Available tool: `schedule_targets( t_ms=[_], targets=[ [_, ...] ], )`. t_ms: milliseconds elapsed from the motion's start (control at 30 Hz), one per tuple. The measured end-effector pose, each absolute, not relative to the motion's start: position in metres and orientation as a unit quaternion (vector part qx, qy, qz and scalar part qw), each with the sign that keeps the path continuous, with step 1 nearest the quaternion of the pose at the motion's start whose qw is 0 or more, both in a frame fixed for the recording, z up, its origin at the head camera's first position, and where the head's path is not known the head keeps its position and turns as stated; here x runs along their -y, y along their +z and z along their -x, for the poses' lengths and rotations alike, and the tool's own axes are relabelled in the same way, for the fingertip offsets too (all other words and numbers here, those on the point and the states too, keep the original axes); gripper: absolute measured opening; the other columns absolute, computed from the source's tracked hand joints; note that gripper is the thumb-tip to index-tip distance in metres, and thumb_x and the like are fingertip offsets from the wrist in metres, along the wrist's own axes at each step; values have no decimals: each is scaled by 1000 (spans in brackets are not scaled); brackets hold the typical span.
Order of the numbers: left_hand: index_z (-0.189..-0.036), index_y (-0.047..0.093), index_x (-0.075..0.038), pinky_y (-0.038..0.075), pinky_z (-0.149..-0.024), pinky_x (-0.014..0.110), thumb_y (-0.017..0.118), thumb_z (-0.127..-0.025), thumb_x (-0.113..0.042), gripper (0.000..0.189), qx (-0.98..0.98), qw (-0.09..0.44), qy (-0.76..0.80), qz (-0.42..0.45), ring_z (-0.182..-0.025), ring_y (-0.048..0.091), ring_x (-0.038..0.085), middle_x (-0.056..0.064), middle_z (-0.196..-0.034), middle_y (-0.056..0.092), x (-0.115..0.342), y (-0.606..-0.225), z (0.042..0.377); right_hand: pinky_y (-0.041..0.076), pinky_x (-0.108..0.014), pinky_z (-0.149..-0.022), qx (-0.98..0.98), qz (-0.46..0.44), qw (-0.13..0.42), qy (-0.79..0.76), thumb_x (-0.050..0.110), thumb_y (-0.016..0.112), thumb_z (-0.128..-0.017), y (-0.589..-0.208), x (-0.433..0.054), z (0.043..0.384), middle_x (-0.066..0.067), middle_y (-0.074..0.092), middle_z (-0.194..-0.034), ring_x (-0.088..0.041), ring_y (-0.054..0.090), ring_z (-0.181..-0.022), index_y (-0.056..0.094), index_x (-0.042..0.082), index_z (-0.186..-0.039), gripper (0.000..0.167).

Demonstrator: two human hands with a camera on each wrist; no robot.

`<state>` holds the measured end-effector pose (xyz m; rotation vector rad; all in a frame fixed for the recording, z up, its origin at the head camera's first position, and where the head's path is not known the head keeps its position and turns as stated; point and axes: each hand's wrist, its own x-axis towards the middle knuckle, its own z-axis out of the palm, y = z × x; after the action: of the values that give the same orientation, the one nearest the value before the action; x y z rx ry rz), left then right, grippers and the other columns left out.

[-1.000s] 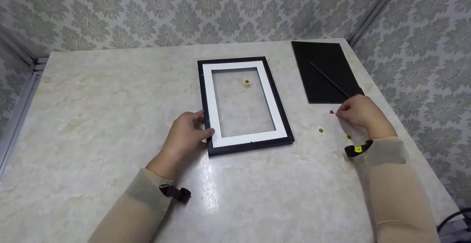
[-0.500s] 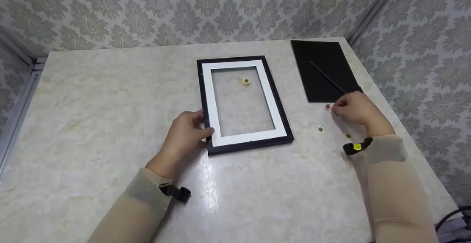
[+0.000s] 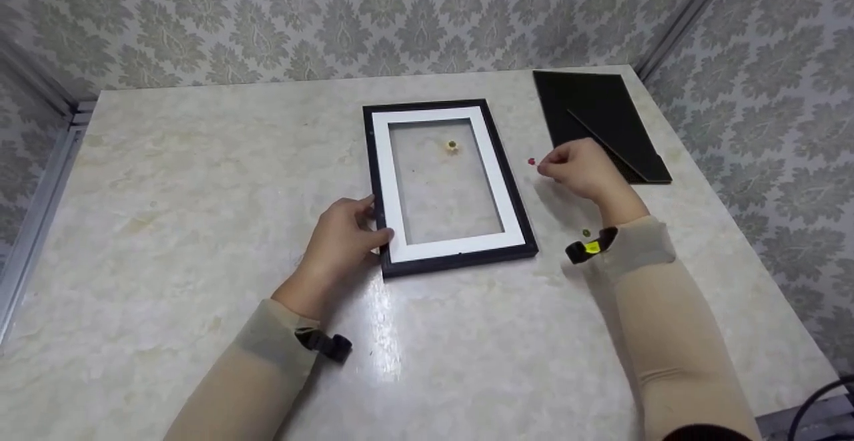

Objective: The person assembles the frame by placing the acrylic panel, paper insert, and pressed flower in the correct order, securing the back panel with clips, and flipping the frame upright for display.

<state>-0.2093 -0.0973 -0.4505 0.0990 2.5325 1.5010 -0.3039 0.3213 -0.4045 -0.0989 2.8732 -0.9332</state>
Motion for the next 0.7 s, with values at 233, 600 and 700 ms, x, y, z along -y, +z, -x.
schedule_targets(
  t_ms=[233, 600, 700],
  targets=[
    [-165, 53, 1, 64, -80, 24, 82, -98, -12, 74, -859, 96, 502, -37, -105, 66, 22, 23, -136, 66, 97, -451, 210, 48, -24, -67, -949, 44, 57, -307, 22, 76, -102, -397, -272, 321, 2, 77, -88, -11, 61, -79, 88, 1, -106, 25],
    [-164, 55, 1, 65, -70, 24, 83, -98, -11, 73, -858, 93, 504, -32, -96, 65, 19, 22, -135, 64, 97, -451, 210, 49, -24, -65, -933, 19, 108, -342, 21, 76, -105, -384, -203, 345, 1, 73, -93, -10, 59, -76, 86, 2, -110, 22],
    [-164, 55, 1, 66, -70, 24, 83, -97, -11, 73, -860, 91, 502, -29, -97, 65, 19, 23, -135, 64, 97, -451, 210, 52, -27, -71, -932, 9, 130, -339, 23, 75, -106, -382, -183, 350, -3, 76, -104, -13, 61, -82, 86, 4, -114, 24]
  ],
)
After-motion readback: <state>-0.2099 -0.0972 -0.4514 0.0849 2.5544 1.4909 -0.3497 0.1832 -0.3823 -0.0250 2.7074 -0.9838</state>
